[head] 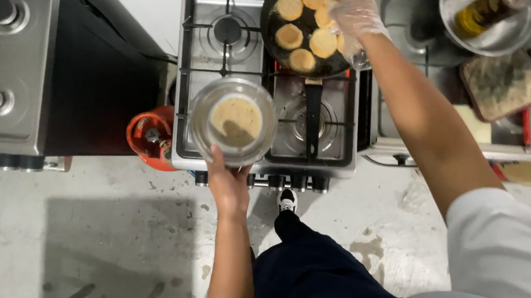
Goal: The person dips round dough pieces into a batter in a metal bowl and places them into a hot frying pan on a gas stove. They repeat this process to fill the pan, then use tongs to flip the cooking items to ensure even browning.
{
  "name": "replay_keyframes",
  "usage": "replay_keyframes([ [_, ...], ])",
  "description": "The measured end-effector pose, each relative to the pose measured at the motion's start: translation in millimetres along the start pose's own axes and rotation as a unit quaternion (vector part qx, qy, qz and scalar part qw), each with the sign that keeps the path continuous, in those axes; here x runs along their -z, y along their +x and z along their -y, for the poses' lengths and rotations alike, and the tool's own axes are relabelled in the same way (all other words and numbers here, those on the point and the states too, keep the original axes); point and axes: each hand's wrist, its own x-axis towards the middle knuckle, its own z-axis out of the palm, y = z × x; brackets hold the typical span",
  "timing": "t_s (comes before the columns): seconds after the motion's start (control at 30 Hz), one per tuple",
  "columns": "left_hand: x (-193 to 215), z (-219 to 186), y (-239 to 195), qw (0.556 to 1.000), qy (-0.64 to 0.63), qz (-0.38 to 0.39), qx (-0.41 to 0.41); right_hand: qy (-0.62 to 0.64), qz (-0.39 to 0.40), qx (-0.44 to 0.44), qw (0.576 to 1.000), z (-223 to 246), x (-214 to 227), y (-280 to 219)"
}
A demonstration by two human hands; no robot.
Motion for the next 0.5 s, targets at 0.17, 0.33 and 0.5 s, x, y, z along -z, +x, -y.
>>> replay_keyframes([
  [0.17,6.9,-7.5,-14.7,0.998,0.013,-0.049,-0.031,-0.375,-0.039,0.199,0.904,-102.1,-63.8,139.0],
  [0.33,27.2,1.6,-11.7,0.995,0.027,-0.092,-0.027,-0.357,-0.016,0.083,0.93,-77.8,-79.4,117.6],
  [0.5,12.7,-4.0,-11.5,0.996,0.046,-0.063,-0.045,-0.326,-0.034,0.025,0.944,-40.9,-63.9,103.7],
])
